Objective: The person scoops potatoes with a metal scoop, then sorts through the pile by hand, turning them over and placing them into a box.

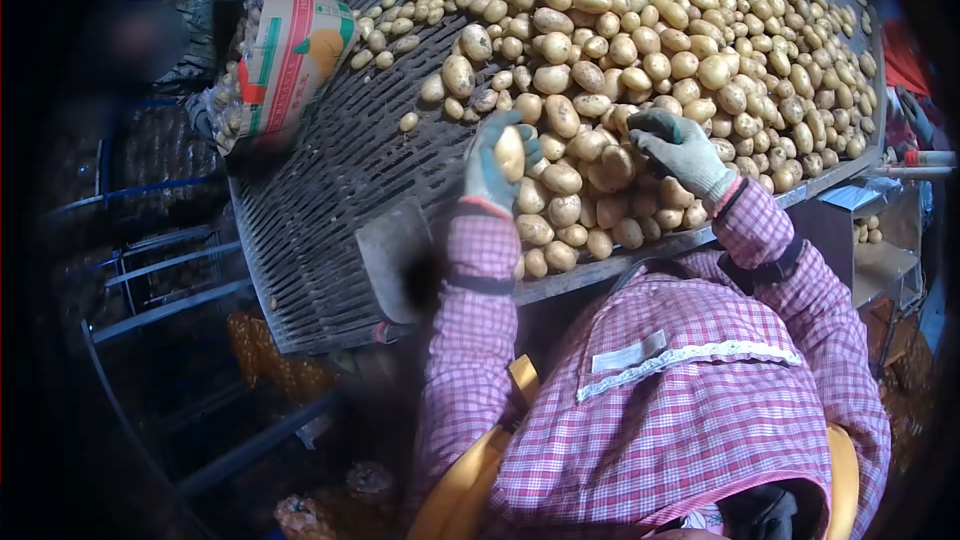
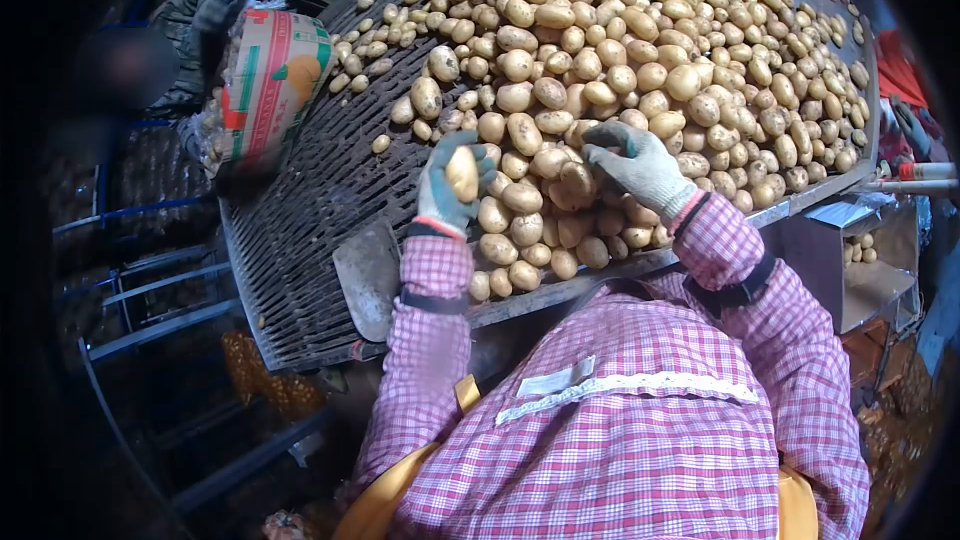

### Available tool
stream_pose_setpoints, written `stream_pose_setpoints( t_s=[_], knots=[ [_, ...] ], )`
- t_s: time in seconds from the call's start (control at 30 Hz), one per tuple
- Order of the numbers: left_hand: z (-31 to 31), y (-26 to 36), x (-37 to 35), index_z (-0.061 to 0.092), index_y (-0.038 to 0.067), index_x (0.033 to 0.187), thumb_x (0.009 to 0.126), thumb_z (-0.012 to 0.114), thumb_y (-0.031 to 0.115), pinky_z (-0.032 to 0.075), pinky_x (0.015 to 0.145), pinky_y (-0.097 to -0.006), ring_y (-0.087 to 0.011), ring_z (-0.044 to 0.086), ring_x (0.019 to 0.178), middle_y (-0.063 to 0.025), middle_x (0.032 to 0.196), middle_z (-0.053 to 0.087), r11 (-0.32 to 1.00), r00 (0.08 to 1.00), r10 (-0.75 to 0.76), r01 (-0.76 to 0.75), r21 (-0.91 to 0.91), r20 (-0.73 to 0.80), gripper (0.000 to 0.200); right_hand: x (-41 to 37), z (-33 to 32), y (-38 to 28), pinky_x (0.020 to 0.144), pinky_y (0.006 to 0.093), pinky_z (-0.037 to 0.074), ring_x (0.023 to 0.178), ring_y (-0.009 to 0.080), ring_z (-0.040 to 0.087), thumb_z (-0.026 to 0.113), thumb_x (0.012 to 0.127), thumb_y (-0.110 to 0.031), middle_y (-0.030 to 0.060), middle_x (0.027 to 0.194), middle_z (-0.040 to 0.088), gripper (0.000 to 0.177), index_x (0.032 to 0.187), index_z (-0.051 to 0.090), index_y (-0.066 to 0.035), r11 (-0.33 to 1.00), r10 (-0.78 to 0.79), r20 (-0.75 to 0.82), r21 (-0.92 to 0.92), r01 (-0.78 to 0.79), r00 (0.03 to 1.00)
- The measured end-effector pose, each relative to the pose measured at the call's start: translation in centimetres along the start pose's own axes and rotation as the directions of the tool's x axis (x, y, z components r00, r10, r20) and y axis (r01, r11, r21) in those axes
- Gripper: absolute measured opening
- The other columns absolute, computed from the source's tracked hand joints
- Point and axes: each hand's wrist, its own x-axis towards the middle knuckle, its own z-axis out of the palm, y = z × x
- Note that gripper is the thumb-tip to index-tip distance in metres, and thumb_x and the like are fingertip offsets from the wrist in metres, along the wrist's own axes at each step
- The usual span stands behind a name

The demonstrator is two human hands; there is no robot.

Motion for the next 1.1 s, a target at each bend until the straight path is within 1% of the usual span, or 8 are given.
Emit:
stream_pose_setpoints(
  t_s=[0.13,0.23,0.3,0.57,0.67,0.83,0.97,1.1],
  knots=[
    [2.4,0.3,5.3,0.069,0.0,0.118,0.089,0.064,0.017,0.057,0.081,-0.0336,-0.0233,0.069,0.091,-0.0106,0.108,0.071,0.918,0.969,0.241,-0.243,0.314,0.043,0.034,-1.2,-1.0,-0.6,0.071,0.0246,0.052,0.082,0.0072,0.062,0.066,0.097,-0.024,0.0006,0.094,0.071,0.026,0.111,0.071,-0.002,0.999,0.011,0.028,0.044,-0.013,1.0],
    [5.1,1.3,8.9,0.063,-0.004,0.131,0.084,0.07,0.01,0.053,0.087,-0.028,-0.016,0.067,0.099,-0.0107,0.114,0.072,0.624,0.934,0.326,-0.331,0.708,0.149,0.049,-2.2,-1.3,0.7,0.078,0.0254,0.051,0.085,0.0079,0.061,0.065,0.097,-0.021,0.0013,0.093,0.071,0.025,0.109,0.073,0.0,0.999,-0.018,0.026,0.051,0.016,0.999],
    [7.5,1.9,9.7,0.06,-0.002,0.135,0.078,0.077,0.028,0.05,0.102,-0.0378,-0.0321,0.065,0.119,-0.0246,0.127,0.067,0.308,0.964,0.2,-0.231,0.923,0.174,0.066,-3.1,-2.0,0.5,0.079,0.0265,0.052,0.087,0.0097,0.063,0.065,0.097,-0.021,0.0025,0.095,0.071,0.025,0.109,0.073,0.0,0.999,0.023,0.046,0.028,-0.024,0.999],
    [9.3,2.8,12.9,0.058,0.005,0.137,0.07,0.083,0.041,0.049,0.107,-0.0443,-0.0369,0.059,0.127,-0.0242,0.14,0.058,-0.414,0.982,-0.102,-0.187,0.891,0.159,0.08,-4.8,-3.5,2.0,0.081,0.0292,0.052,0.09,0.0129,0.065,0.064,0.097,-0.021,0.0055,0.101,0.071,0.025,0.111,0.073,-0.001,0.996,0.09,-0.027,0.027,-0.089,0.996],
    [9.8,2.6,12.2,0.059,0.007,0.135,0.072,0.081,0.045,0.047,0.108,-0.0449,-0.0361,0.058,0.128,-0.0206,0.138,0.059,-0.486,0.983,-0.097,-0.185,0.854,0.158,0.077,-4.4,-3.8,2.1,0.079,0.0288,0.052,0.089,0.0119,0.064,0.064,0.097,-0.021,0.0047,0.099,0.071,0.025,0.111,0.073,-0.002,0.997,0.055,-0.025,0.048,-0.054,0.998],
    [8.1,3.7,10.3,0.064,0.002,0.124,0.073,0.084,0.035,0.052,0.095,-0.0397,-0.0321,0.067,0.11,-0.0183,0.118,0.07,-0.122,0.959,-0.066,-0.281,0.952,0.275,0.064,-4.3,-4.1,0.2,0.073,0.0255,0.051,0.083,0.0083,0.062,0.064,0.097,-0.026,0.0004,0.09,0.07,0.027,0.112,0.072,-0.004,0.996,0.074,0.001,0.05,-0.074,0.997],
    [5.0,2.0,8.2,0.057,0.005,0.137,0.087,0.078,0.011,0.061,0.074,-0.0325,-0.0182,0.068,0.093,-0.0086,0.116,0.067,0.736,0.913,-0.135,-0.167,0.655,0.385,0.054,-3.8,-4.2,-0.4,0.072,0.0223,0.051,0.084,0.0051,0.061,0.067,0.098,-0.032,0.0,0.094,0.069,0.036,0.121,0.069,-0.005,0.97,0.136,0.036,0.201,-0.14,0.99],
    [9.0,0.9,1.3,0.057,0.002,0.136,0.086,0.078,0.011,0.058,0.083,-0.0302,-0.0174,0.067,0.101,-0.0096,0.122,0.066,0.841,0.821,-0.273,-0.049,0.539,0.502,0.055,-2.9,-2.6,-1.9,0.085,0.0314,0.056,0.107,0.017,0.063,0.069,0.096,-0.037,0.0103,0.136,0.055,0.063,0.143,0.049,0.0,0.829,0.1,0.098,0.541,-0.138,0.99]
  ],
)
